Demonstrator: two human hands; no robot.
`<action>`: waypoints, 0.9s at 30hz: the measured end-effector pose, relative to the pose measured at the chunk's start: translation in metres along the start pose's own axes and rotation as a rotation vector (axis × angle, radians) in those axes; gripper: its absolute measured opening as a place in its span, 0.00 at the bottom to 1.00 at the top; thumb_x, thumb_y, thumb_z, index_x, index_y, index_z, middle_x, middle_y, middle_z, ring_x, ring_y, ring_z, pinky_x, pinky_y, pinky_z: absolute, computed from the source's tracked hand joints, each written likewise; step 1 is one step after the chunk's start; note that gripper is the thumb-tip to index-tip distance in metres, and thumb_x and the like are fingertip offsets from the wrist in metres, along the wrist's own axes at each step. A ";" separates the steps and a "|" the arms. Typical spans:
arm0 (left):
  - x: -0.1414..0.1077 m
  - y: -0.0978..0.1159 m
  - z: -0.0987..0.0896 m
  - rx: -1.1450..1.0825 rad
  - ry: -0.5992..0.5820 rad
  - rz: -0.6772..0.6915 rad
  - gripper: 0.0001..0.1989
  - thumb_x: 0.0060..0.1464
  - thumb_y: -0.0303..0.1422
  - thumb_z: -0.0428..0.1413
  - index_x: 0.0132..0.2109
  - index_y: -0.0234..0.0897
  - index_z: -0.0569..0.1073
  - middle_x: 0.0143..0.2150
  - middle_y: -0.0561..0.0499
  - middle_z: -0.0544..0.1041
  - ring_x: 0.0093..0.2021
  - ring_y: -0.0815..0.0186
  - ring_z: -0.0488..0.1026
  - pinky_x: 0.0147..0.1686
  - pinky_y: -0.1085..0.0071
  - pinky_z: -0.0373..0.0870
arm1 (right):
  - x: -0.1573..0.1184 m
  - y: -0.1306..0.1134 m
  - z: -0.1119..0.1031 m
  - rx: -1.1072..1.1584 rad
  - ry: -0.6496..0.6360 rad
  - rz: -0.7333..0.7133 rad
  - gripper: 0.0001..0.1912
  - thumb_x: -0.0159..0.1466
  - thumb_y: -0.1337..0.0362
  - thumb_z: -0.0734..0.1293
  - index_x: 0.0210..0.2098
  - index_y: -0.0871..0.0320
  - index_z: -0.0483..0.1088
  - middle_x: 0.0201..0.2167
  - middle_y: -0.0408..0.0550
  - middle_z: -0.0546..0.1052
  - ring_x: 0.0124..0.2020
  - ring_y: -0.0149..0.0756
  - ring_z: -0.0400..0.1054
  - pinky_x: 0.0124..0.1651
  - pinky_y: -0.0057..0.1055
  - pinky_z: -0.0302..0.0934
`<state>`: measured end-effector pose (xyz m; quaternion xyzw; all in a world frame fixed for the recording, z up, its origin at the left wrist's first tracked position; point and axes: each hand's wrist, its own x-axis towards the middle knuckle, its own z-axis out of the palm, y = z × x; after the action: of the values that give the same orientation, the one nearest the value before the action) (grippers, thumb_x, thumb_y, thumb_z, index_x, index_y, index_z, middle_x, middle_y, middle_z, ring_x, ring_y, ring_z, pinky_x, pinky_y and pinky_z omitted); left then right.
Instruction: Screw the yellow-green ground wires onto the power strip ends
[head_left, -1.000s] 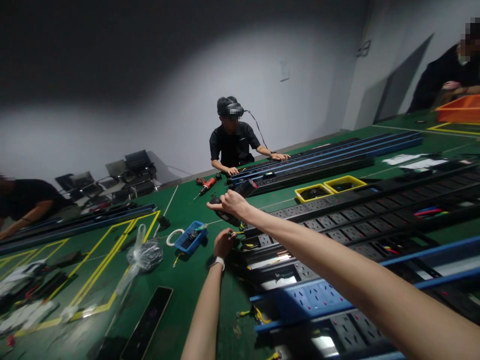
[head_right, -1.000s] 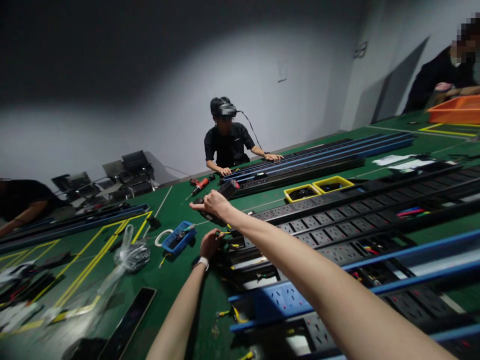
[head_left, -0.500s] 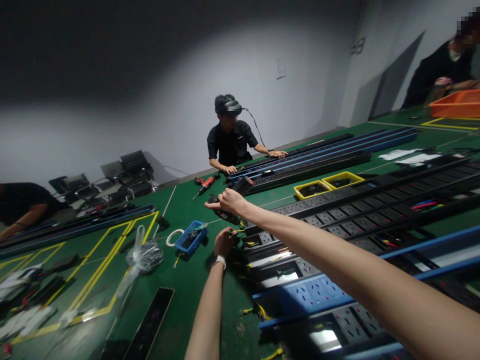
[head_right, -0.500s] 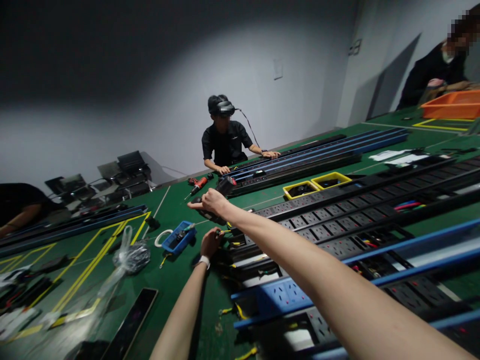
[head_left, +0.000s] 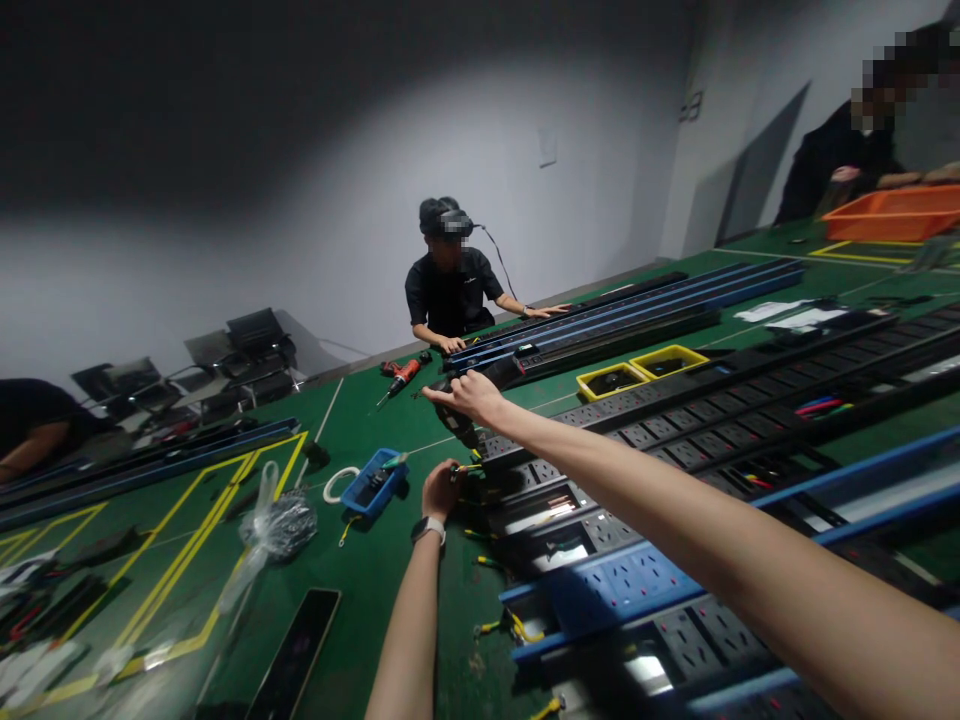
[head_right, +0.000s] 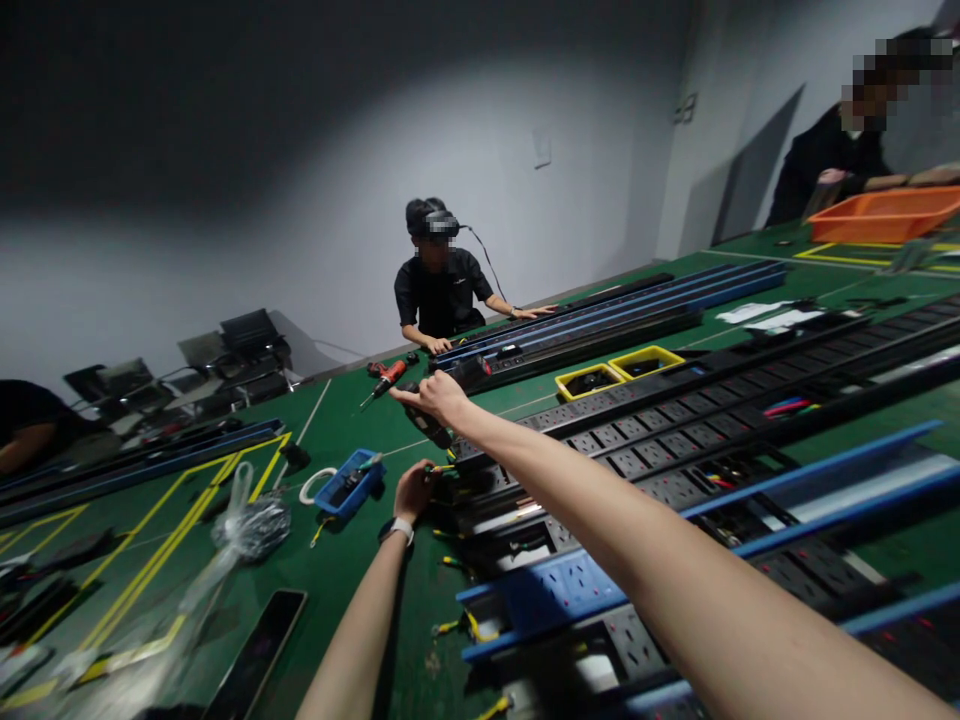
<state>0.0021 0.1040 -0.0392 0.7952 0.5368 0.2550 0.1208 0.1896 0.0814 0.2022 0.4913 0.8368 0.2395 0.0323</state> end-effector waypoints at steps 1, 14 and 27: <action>0.000 0.000 0.000 0.001 0.001 0.008 0.12 0.65 0.41 0.54 0.43 0.39 0.77 0.42 0.45 0.80 0.41 0.63 0.75 0.40 0.69 0.66 | -0.001 0.002 0.002 0.006 0.001 0.017 0.40 0.67 0.74 0.53 0.76 0.44 0.41 0.44 0.53 0.78 0.43 0.37 0.73 0.47 0.34 0.61; -0.003 0.004 -0.003 -0.007 -0.015 0.010 0.12 0.65 0.42 0.53 0.42 0.39 0.75 0.37 0.48 0.79 0.34 0.67 0.71 0.36 0.73 0.59 | -0.006 0.025 0.003 0.101 -0.078 0.040 0.49 0.64 0.67 0.66 0.77 0.50 0.37 0.47 0.57 0.79 0.45 0.45 0.77 0.45 0.37 0.68; -0.003 0.004 -0.004 0.021 -0.031 0.024 0.12 0.66 0.42 0.53 0.43 0.39 0.75 0.36 0.49 0.78 0.34 0.67 0.70 0.34 0.75 0.57 | -0.015 0.030 0.018 0.086 0.001 0.022 0.42 0.67 0.67 0.60 0.76 0.51 0.37 0.48 0.56 0.78 0.46 0.43 0.75 0.47 0.36 0.65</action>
<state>0.0025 0.0995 -0.0342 0.8067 0.5278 0.2384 0.1178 0.2267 0.0871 0.1964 0.5013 0.8408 0.2041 0.0081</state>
